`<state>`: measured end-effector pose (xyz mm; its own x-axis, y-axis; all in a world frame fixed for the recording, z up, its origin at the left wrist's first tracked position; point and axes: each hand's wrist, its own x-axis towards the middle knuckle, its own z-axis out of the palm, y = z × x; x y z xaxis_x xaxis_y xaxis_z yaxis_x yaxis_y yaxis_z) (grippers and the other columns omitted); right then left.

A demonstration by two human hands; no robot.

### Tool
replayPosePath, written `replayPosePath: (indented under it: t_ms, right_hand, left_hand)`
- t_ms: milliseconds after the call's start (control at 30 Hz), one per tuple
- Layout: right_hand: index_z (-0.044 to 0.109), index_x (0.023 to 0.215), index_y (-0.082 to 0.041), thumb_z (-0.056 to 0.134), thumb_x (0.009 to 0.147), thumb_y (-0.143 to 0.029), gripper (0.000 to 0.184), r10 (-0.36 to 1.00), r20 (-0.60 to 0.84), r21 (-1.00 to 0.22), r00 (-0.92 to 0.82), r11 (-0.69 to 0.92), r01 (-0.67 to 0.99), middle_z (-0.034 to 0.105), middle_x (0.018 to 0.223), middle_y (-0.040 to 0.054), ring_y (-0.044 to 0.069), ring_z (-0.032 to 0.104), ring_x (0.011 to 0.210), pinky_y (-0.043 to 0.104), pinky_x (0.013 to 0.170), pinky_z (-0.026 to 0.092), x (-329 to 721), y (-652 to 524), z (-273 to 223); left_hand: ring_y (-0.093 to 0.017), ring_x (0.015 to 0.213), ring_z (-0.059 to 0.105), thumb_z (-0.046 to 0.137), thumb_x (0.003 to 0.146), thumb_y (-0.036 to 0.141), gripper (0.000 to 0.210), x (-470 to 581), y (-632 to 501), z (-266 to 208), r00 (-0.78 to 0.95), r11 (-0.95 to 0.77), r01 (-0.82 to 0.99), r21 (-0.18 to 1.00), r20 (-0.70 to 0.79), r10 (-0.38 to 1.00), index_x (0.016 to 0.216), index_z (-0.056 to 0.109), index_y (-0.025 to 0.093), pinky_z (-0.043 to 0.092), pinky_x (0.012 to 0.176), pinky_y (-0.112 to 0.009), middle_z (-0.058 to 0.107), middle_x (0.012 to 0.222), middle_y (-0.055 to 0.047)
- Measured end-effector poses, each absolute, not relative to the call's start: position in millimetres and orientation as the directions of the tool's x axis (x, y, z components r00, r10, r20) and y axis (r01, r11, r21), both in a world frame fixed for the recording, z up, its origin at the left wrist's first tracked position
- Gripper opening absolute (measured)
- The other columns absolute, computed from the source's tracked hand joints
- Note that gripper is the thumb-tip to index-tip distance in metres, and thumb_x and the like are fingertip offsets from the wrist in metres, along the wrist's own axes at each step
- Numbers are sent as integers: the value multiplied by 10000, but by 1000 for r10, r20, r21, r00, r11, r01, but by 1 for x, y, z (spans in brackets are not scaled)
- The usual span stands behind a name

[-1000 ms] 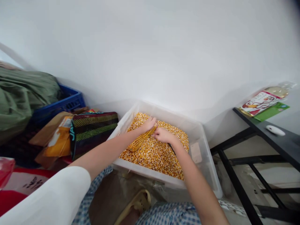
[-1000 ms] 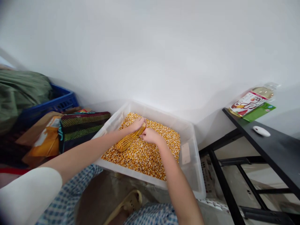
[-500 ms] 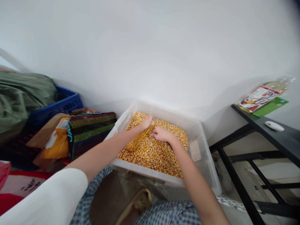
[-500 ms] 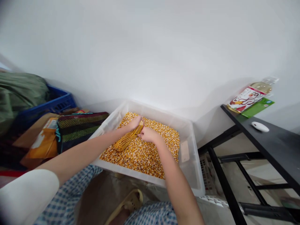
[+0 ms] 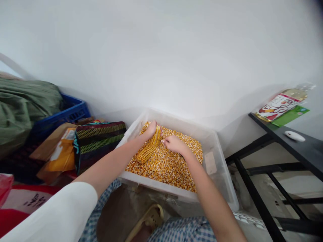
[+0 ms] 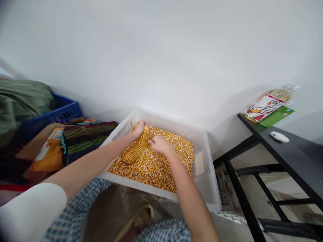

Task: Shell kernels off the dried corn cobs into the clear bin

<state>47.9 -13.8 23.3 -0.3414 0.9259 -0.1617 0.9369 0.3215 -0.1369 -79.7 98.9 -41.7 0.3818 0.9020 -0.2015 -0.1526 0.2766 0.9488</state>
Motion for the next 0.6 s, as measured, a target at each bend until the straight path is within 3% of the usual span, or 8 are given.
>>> replayPosePath:
  t_ms: [167, 367, 600]
  right_hand:
    - [688, 891, -139, 365, 897, -349, 385, 929, -191, -110, -316, 300, 948, 692, 887, 111, 149, 588, 737, 223, 646, 353, 44, -13, 15]
    - [698, 845, -159, 431, 861, -355, 331, 862, -263, -106, -434, 421, 901, 698, 863, 85, 147, 590, 711, 223, 612, 343, 40, -17, 8]
    - [684, 828, -131, 347, 899, -351, 409, 932, -130, -141, -338, 320, 937, 688, 820, 100, 138, 563, 683, 229, 592, 318, 53, -9, 14]
  left_hand:
    - [-204, 517, 530, 184, 821, 397, 533, -81, 108, -53, 373, 244, -158, 957, -171, 912, 789, 620, 93, 403, 537, -308, 560, 490, -86]
    - [-202, 559, 558, 175, 816, 459, 528, -83, 116, -64, 376, 231, -185, 955, -149, 914, 788, 608, 158, 426, 560, -315, 562, 516, -78]
    - [-191, 562, 550, 217, 816, 452, 479, -94, 109, -57, 362, 291, -190, 938, -209, 909, 690, 585, 172, 433, 598, -311, 553, 511, -75]
